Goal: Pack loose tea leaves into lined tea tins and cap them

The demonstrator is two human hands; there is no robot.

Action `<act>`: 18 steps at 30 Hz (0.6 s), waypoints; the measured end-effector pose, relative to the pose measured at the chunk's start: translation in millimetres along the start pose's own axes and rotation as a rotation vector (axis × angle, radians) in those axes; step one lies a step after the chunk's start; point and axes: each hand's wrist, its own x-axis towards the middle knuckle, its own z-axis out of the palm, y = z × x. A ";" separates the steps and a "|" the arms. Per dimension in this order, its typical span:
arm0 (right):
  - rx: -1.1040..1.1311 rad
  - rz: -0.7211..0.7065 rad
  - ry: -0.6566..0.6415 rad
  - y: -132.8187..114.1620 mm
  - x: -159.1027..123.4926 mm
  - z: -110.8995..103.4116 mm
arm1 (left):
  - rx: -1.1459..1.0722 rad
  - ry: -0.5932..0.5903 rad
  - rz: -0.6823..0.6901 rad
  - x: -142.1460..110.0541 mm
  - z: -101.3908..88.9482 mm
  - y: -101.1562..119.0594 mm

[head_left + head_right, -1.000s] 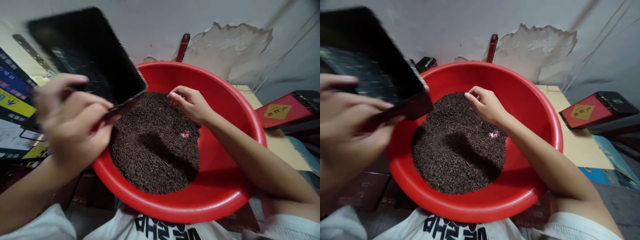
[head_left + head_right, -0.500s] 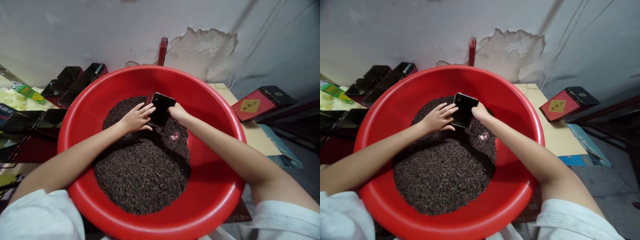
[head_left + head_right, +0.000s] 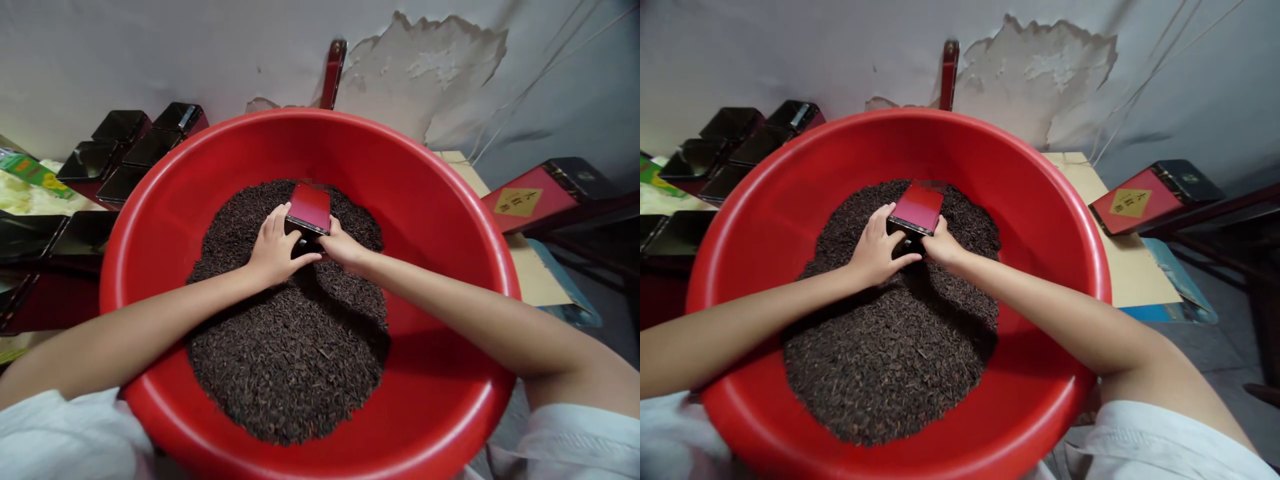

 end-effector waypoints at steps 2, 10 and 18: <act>-0.003 0.002 -0.007 -1.6 1.9 -2.7 | -0.045 0.037 0.008 0.0 3.7 -1.3; 0.002 0.009 -0.005 -14.7 14.3 -21.2 | -0.238 0.344 -0.018 15.1 -37.3 0.3; 0.151 0.105 0.100 -27.1 23.6 -35.8 | -0.401 0.827 0.031 30.8 -93.8 -14.2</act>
